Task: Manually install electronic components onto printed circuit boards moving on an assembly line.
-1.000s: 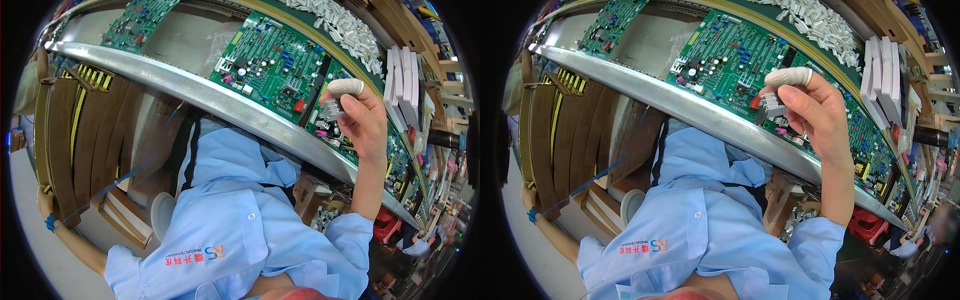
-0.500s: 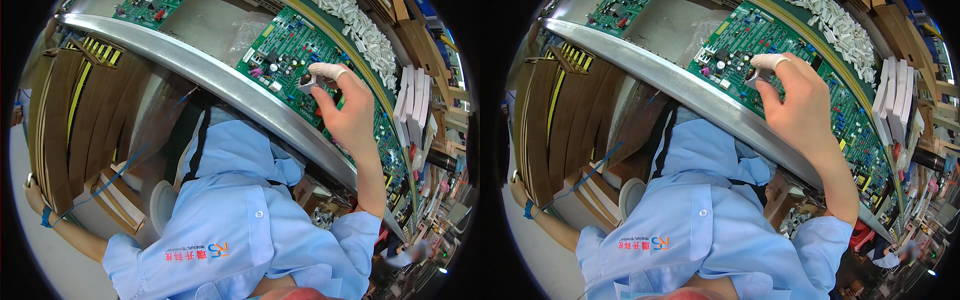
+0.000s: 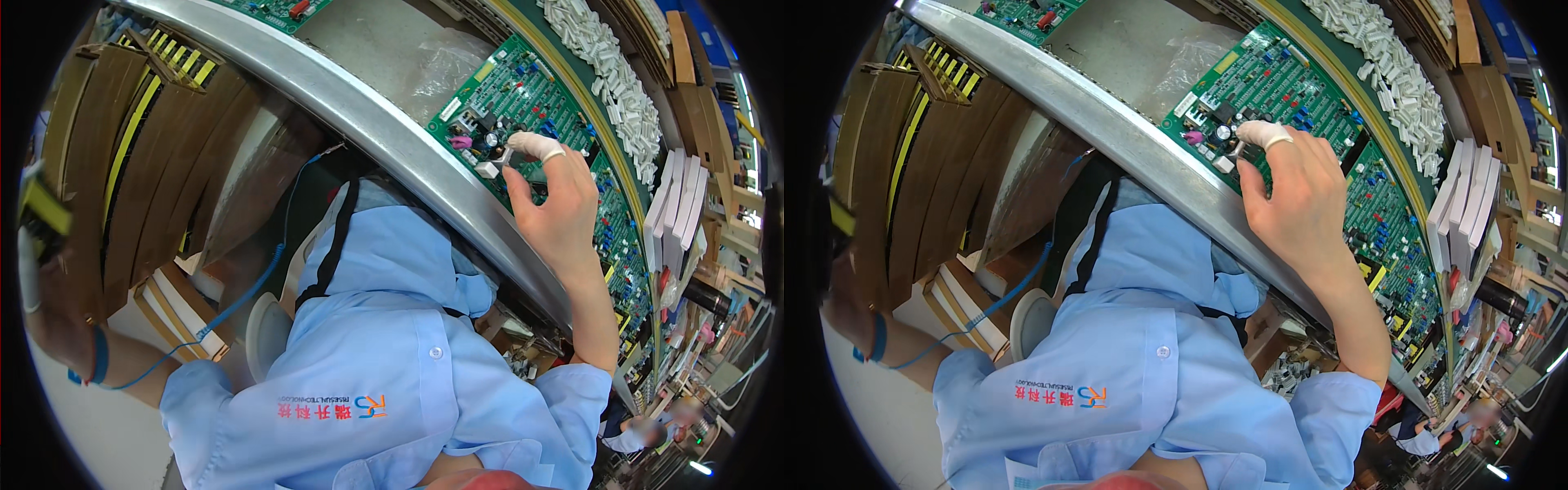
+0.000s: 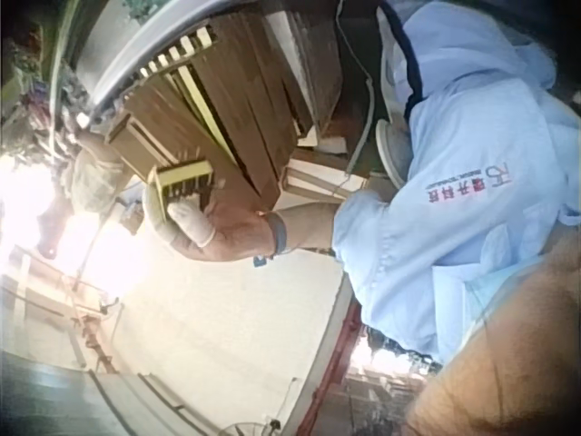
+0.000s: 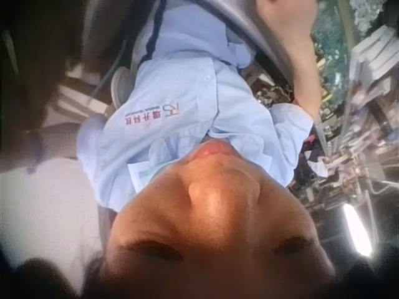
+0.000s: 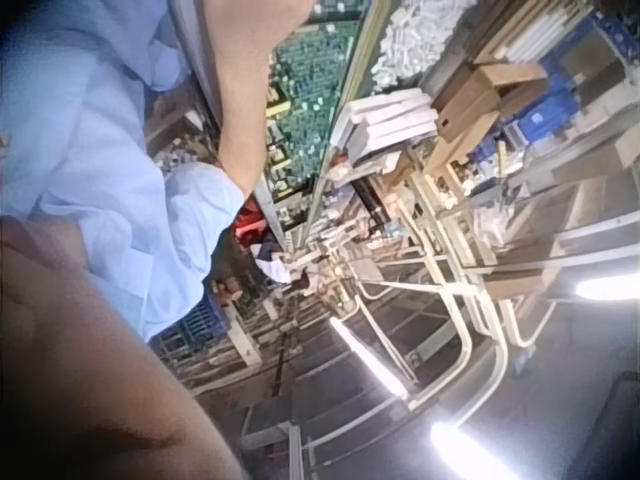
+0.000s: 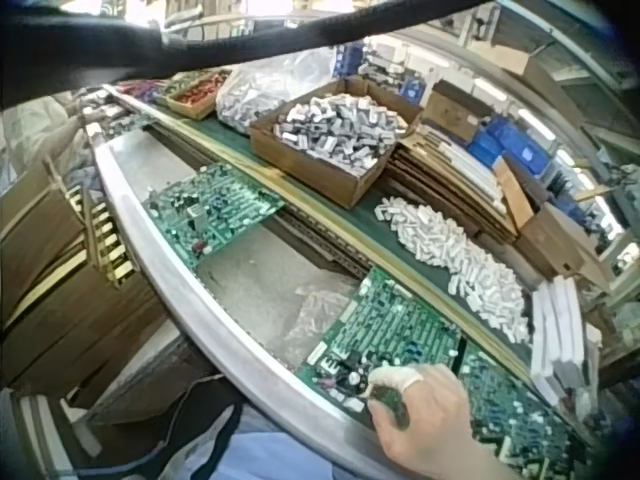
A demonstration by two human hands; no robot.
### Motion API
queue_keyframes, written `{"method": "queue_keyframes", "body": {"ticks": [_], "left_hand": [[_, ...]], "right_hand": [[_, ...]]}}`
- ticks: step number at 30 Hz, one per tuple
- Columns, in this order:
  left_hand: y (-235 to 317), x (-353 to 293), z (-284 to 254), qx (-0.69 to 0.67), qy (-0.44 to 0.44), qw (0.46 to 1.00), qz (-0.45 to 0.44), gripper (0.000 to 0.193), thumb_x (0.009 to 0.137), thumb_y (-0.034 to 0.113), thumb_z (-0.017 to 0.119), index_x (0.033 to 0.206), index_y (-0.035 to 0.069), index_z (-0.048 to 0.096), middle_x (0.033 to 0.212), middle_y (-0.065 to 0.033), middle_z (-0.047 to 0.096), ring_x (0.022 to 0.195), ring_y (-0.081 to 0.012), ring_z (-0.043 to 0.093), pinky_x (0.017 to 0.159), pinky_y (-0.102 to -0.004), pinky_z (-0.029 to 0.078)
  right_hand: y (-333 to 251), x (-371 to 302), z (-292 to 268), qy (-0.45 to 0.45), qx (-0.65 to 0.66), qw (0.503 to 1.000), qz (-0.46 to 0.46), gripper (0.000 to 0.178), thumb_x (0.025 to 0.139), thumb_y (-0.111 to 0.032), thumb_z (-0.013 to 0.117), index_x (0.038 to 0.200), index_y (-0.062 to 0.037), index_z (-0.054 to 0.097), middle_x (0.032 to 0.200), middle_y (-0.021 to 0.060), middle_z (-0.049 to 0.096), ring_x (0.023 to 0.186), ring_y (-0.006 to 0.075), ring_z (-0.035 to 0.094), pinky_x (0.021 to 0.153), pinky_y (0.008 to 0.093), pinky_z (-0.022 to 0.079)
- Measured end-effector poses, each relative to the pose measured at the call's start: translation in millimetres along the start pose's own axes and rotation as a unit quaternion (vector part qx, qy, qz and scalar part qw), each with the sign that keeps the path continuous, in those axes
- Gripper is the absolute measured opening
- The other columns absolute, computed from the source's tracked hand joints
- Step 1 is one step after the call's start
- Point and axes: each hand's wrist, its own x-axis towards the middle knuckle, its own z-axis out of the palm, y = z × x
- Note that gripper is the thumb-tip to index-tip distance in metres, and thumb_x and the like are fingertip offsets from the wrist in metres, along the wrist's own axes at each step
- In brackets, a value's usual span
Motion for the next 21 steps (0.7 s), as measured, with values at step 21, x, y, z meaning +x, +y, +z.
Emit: {"method": "queue_keyframes", "body": {"ticks": [21], "left_hand": [[-11.2,25.0,251.3,-0.324,-0.439,0.823,-0.162,0.071,0.075,0.011,0.078,0.135,-0.005,0.042,0.131,-0.0138,0.051,0.119,-0.0209,0.051,0.104,-0.0352,0.040]], "right_hand": [[5.0,-5.5,-49.1,-0.020,-0.027,0.997,0.076,0.040,0.071,-0.011,0.076,0.109,-0.0051,0.067,0.104,0.0117,0.068,0.085,0.0268,0.064,0.074,0.0345,0.049]]}}
